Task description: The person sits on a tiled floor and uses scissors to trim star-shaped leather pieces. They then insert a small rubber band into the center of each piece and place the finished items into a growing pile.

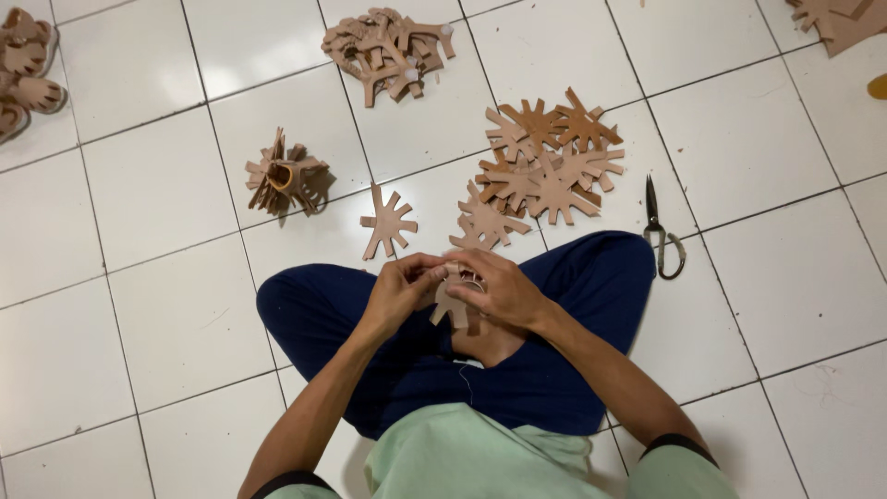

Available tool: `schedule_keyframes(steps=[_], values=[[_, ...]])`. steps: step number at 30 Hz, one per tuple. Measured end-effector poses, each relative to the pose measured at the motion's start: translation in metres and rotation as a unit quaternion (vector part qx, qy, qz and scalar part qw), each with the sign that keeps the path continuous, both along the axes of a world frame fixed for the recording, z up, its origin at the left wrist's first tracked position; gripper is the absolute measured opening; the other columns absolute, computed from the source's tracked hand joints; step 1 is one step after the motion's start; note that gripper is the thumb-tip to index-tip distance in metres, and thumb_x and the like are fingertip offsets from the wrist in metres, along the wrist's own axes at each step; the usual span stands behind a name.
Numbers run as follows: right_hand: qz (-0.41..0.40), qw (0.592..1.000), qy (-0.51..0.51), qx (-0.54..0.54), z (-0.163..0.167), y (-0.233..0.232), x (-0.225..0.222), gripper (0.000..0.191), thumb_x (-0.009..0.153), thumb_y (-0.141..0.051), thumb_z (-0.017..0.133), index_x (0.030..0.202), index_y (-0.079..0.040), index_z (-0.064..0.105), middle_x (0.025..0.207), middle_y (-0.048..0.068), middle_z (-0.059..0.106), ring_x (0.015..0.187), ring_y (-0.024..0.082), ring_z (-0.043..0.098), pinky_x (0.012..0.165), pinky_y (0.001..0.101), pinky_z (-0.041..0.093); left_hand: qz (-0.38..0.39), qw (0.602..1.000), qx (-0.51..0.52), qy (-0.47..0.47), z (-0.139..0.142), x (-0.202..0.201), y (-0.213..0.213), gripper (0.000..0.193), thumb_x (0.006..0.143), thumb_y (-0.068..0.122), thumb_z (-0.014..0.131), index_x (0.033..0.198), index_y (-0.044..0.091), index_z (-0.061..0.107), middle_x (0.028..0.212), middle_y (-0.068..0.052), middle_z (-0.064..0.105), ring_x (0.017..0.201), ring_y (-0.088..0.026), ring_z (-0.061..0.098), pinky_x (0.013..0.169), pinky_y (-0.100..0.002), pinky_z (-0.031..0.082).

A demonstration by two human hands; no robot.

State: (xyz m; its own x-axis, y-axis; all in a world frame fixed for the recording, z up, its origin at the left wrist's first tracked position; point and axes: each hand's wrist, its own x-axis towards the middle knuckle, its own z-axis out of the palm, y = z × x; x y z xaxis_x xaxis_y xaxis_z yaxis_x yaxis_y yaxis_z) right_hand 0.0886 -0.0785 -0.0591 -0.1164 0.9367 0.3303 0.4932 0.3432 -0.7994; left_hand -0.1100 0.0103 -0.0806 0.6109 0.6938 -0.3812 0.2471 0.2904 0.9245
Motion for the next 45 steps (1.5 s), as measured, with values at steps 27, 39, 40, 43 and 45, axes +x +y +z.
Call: schedule_keyframes(steps=[27, 39, 40, 43, 45], values=[[-0.037, 0.996, 0.031, -0.076, -0.005, 0.006, 0.01, 0.033, 0.086, -0.014, 0.075, 0.115, -0.004, 0.065, 0.092, 0.009, 0.075, 0.077, 0.018, 0.075, 0.068, 0.0297, 0.059, 0.047, 0.992, 0.115, -0.007, 0.013, 0.008, -0.02, 0.018, 0.1, 0.01, 0.066, 0.112, -0.001, 0.072, 0.08, -0.007, 0.067, 0.071, -0.01, 0.059, 0.06, -0.027, 0.05], [0.08, 0.971, 0.094, -0.207, 0.011, 0.027, 0.019, 0.018, 0.076, -0.011, 0.074, 0.091, -0.006, 0.064, 0.07, -0.002, 0.06, 0.062, 0.008, 0.056, 0.056, 0.0267, 0.047, -0.006, 0.983, 0.181, -0.035, 0.047, 0.008, -0.015, 0.015, 0.1, 0.012, 0.066, 0.108, 0.0, 0.069, 0.089, -0.005, 0.076, 0.081, -0.009, 0.07, 0.069, -0.023, 0.056], [0.08, 0.972, 0.09, -0.202, 0.01, 0.028, 0.018, 0.018, 0.076, -0.011, 0.074, 0.088, -0.006, 0.062, 0.068, -0.002, 0.058, 0.061, 0.008, 0.055, 0.056, 0.0268, 0.046, 0.011, 0.985, 0.167, -0.031, 0.046, 0.01, -0.019, 0.014, 0.1, 0.011, 0.066, 0.108, -0.001, 0.069, 0.085, -0.005, 0.075, 0.075, -0.008, 0.067, 0.064, -0.023, 0.053], [0.084, 0.976, 0.079, -0.185, 0.003, 0.028, 0.018, 0.019, 0.075, -0.01, 0.075, 0.081, -0.005, 0.058, 0.065, -0.002, 0.054, 0.06, 0.008, 0.051, 0.056, 0.0267, 0.044, 0.035, 0.989, 0.141, 0.019, 0.044, 0.013, -0.029, 0.014, 0.099, 0.012, 0.067, 0.106, 0.0, 0.069, 0.074, -0.007, 0.072, 0.061, -0.008, 0.06, 0.052, -0.024, 0.045], [0.089, 0.978, 0.079, -0.173, -0.001, 0.023, 0.018, 0.019, 0.076, -0.011, 0.076, 0.079, -0.006, 0.058, 0.066, -0.003, 0.054, 0.061, 0.007, 0.05, 0.056, 0.0262, 0.043, 0.047, 0.99, 0.129, 0.03, 0.043, 0.012, -0.034, 0.015, 0.099, 0.012, 0.067, 0.107, 0.0, 0.07, 0.073, -0.007, 0.073, 0.058, -0.008, 0.058, 0.049, -0.024, 0.043]])
